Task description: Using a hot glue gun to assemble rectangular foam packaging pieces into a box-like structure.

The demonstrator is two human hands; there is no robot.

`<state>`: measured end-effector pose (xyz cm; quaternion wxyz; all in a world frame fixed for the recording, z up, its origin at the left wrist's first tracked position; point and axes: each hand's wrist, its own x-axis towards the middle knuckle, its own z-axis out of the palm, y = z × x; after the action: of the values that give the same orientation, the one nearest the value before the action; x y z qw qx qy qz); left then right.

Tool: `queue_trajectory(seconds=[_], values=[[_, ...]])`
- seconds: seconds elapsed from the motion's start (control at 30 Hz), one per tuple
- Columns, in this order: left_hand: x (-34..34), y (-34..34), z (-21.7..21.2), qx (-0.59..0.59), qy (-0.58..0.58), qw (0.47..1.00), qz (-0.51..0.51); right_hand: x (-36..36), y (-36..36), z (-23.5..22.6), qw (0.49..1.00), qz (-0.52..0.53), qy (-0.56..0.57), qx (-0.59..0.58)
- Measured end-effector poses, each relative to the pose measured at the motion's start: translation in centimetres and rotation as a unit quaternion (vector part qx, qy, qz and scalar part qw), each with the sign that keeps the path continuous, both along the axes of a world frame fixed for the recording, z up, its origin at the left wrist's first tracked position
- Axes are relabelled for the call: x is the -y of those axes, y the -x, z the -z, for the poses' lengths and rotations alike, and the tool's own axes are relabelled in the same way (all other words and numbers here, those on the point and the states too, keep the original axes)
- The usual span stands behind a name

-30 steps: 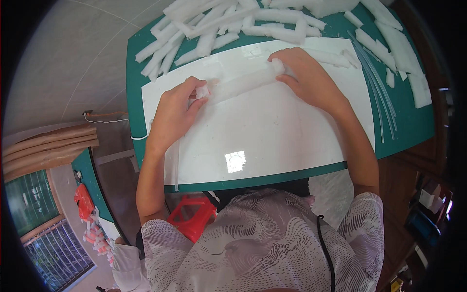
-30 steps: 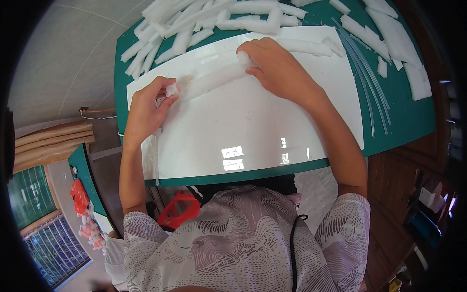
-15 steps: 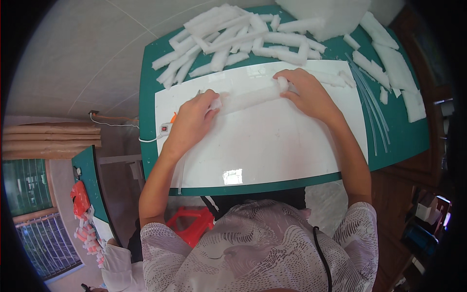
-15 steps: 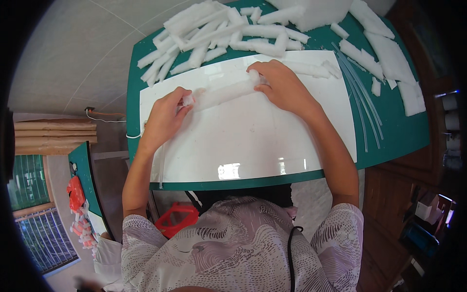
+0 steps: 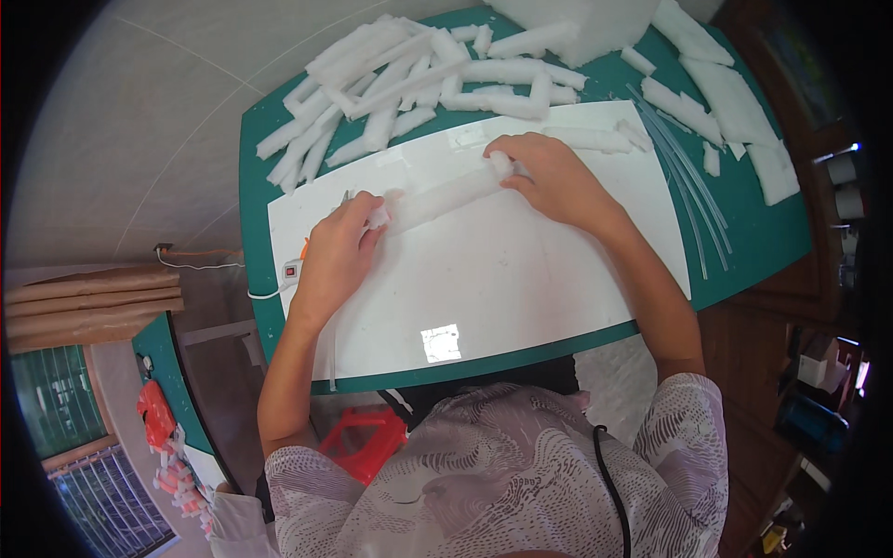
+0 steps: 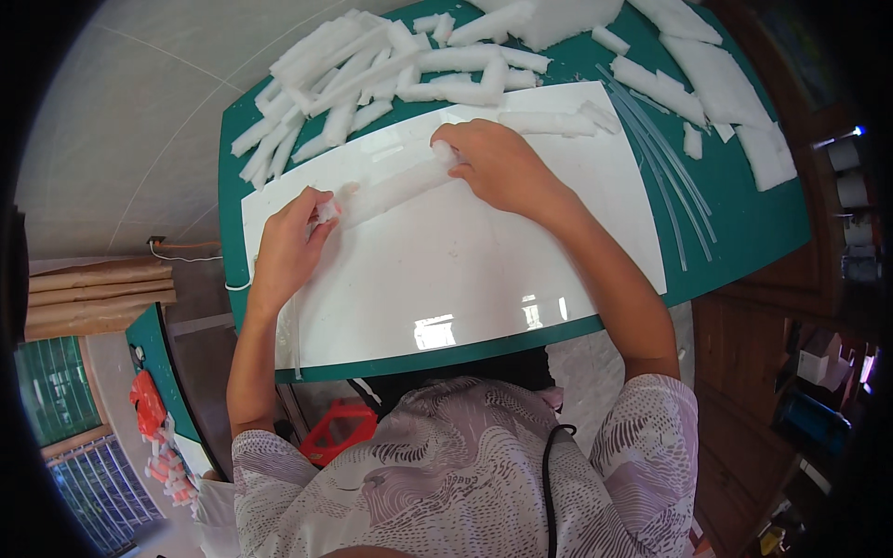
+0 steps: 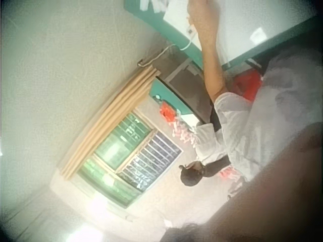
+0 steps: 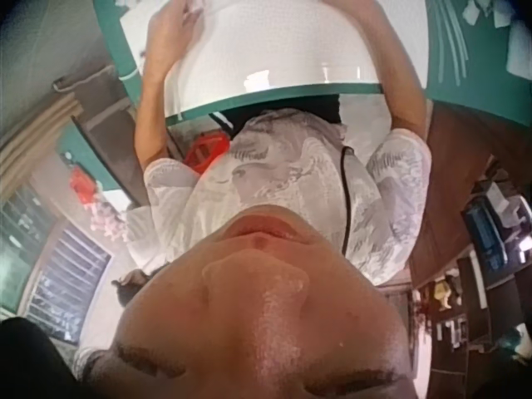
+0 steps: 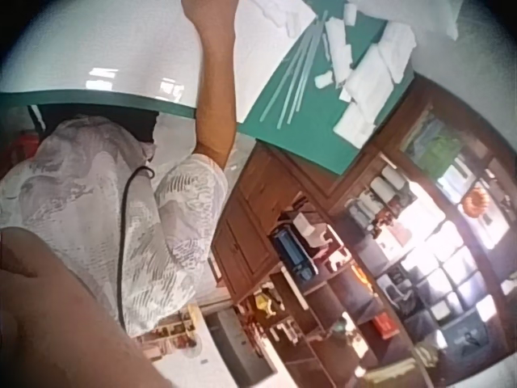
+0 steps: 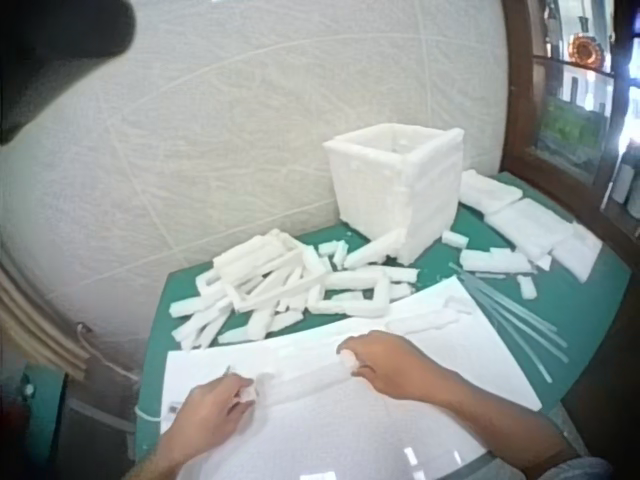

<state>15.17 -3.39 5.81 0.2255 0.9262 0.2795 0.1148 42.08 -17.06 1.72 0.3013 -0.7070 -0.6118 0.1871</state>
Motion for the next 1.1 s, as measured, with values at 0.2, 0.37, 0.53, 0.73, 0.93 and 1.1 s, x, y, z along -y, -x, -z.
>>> queue_trajectory(seconds=[0.2, 0.37, 0.53, 0.73, 0.93, 1.1], values=[[-0.1, -0.6, -0.2, -0.001, 0.039, 0.999, 0.015, 0.7, -0.3, 0.2, 1.0, 0.012, -0.007, -0.005], [0.3, -0.2, -0.5, -0.031, 0.025, 0.999, -0.003, 0.7, -0.2, 0.4, 0.999, 0.003, -0.036, 0.027], [-0.2, -0.7, -0.7, -0.049, 0.039, 0.998, -0.009, 0.4, -0.1, 0.4, 0.999, 0.012, -0.008, 0.029], [0.0, 0.0, -0.1, 0.023, 0.059, 0.998, -0.001, 0.6, -0.4, -0.3, 0.999, 0.008, 0.032, -0.025], [1.1, 0.3, -0.6, 0.039, 0.045, 0.998, 0.013, 0.4, -0.4, -0.5, 0.997, -0.017, 0.057, -0.039], [1.0, 1.0, -0.5, 0.018, 0.033, 0.999, 0.014, 0.3, -0.2, -0.8, 0.997, -0.019, 0.049, -0.057]])
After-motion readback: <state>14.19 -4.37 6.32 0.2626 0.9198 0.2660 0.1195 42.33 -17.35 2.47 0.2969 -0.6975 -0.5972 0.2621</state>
